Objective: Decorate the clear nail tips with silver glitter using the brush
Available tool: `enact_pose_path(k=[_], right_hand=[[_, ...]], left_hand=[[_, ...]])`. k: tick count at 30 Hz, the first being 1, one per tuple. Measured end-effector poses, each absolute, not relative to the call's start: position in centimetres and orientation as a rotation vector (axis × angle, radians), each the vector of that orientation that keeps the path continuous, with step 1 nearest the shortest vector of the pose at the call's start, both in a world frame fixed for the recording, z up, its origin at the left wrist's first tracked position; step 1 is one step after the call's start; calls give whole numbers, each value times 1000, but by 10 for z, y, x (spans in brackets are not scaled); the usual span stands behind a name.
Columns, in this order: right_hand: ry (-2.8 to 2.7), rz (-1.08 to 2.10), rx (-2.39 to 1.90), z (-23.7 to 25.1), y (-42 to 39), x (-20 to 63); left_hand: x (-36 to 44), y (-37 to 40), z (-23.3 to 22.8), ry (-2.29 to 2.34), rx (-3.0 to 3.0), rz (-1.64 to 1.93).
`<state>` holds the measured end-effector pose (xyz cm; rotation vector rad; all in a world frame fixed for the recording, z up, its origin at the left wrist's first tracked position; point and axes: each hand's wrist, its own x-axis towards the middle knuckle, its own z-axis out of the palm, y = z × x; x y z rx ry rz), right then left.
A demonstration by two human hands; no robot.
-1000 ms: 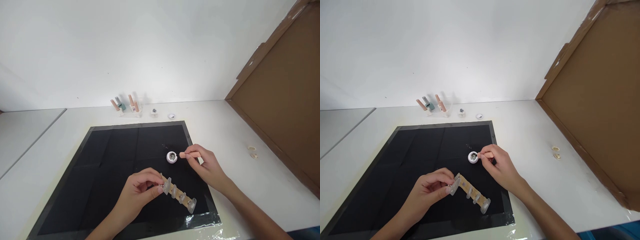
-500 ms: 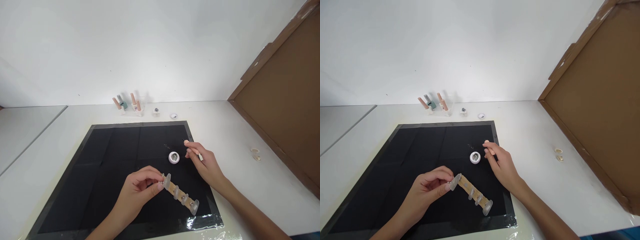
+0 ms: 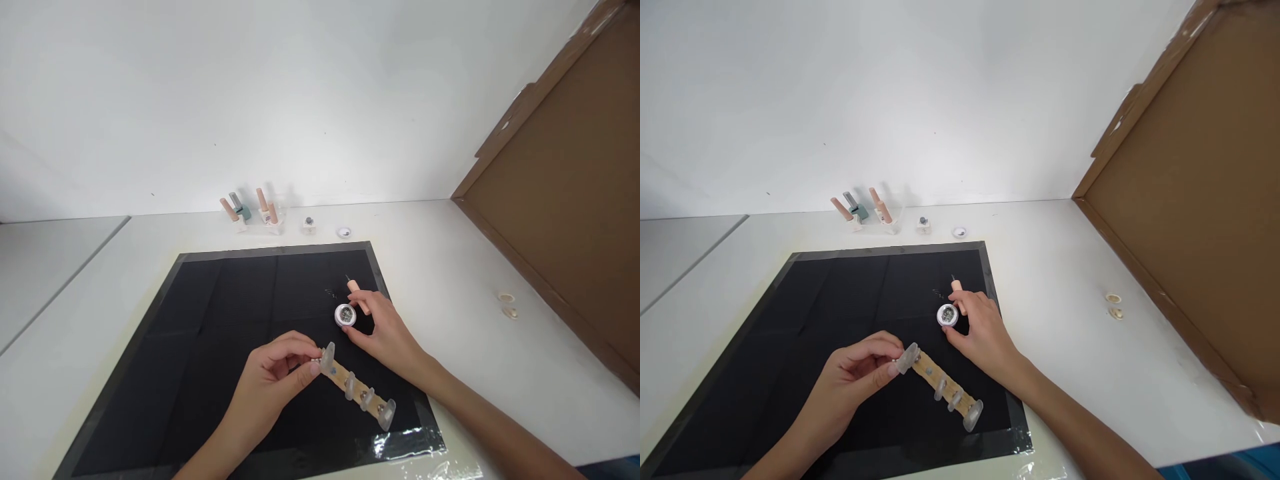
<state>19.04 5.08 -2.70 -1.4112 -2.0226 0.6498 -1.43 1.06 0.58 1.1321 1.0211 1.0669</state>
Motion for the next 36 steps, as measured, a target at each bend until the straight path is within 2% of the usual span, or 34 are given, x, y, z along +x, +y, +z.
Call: enact_pose_path(k=[11, 17, 26, 36], right_hand=[[-2120, 890, -1276, -13, 46, 199], [-2045, 992, -1373, -11, 47, 203], [-1941, 1017, -1425, -8, 48, 207], [-1768, 1036, -1168, -9, 45, 210]], left_hand=[[-19, 22, -4, 1337, 1036, 1035], [-18, 30, -10, 1391, 982, 986], [-20, 37, -20, 1492, 1292, 967], [-19, 38, -21, 1478, 1389, 1026]])
